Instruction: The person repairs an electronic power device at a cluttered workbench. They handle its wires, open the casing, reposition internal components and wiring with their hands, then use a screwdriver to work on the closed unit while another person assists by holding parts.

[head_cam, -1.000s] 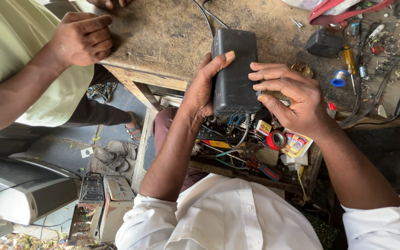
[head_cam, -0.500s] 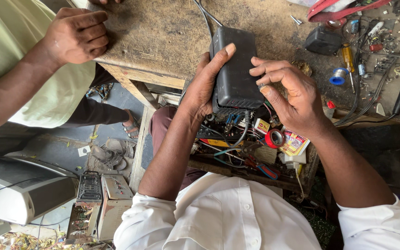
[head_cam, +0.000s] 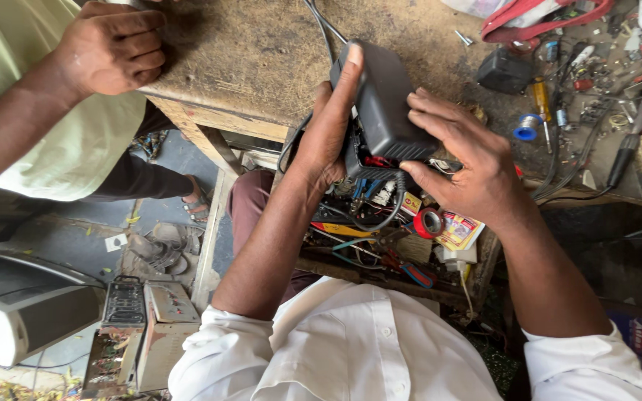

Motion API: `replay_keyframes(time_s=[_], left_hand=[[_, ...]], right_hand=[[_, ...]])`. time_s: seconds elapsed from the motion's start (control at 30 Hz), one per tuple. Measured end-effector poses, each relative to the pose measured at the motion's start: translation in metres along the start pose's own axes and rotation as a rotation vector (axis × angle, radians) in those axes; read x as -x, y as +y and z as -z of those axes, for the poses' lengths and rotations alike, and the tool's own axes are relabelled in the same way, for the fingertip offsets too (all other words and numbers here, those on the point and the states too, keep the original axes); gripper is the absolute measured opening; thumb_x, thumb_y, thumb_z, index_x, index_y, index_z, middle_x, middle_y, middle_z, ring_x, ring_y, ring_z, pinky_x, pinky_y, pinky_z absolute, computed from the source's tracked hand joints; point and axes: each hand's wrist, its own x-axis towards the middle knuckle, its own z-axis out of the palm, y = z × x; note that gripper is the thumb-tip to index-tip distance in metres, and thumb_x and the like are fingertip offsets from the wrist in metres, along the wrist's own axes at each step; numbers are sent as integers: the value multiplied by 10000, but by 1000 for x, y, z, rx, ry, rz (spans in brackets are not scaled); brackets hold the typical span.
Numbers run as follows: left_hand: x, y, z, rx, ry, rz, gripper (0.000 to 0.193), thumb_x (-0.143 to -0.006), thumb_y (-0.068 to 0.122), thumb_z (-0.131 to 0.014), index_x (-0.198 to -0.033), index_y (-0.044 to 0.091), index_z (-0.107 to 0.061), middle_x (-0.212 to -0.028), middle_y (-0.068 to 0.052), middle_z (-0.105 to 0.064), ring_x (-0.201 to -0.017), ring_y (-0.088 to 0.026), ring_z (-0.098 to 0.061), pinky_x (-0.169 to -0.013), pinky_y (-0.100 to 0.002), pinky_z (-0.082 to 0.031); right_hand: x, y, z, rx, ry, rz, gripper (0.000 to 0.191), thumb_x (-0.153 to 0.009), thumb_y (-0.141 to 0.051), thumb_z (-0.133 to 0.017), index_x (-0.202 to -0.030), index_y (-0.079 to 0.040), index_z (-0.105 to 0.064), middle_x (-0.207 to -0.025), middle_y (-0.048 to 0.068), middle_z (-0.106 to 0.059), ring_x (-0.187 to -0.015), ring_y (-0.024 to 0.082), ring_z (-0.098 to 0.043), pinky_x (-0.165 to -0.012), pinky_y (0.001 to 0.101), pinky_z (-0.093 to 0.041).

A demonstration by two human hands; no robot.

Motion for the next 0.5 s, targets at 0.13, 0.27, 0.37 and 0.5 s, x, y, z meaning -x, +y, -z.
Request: replay_keyframes(time_s=[0.13, 0.27, 0.37, 0.5], left_hand=[[-1, 0, -1, 7, 6, 31, 1026, -805, 630, -691, -1444, -46, -260, -1307, -279, -551, -1176, -328, -675, -839, -442, -649], [1, 0, -3, 54, 21, 79, 861, -826, 516, -716, -1376, -10, -314, -1193, -223, -578, -1030, -270, -703, -766, -440, -653], [2, 0, -5, 93, 27, 100, 719, -839, 423, -746, -1290, 6, -373, -1087, -178, -601, -897, -226, -695, -707, -417, -658], [2, 2, -11, 120, 24, 90, 639, -856, 361, -759, -1251, 27, -386, -1025, -135, -607, -817, -194, -676, -664, -397, -628]], right_hand=[[10, 13, 1, -10, 69, -30, 514, -919, -60, -816, -1369, 63, -601, -1484, 224, -589, -1398, 309, -609, -1142, 428, -562], [19, 28, -7, -459, 164, -109, 468, -1076, -105, -708, -1476, 58, -527, -1563, 201, -504, -1440, 303, -542, -1194, 428, -521], [22, 37, -12, -626, 224, -127, 516, -1105, -129, -710, -1529, 41, -471, -1536, 192, -515, -1439, 285, -541, -1243, 417, -475], [23, 48, -15, -726, 274, -172, 643, -1089, -142, -737, -1584, 35, -368, -1533, 199, -556, -1397, 250, -563, -1224, 367, -462]])
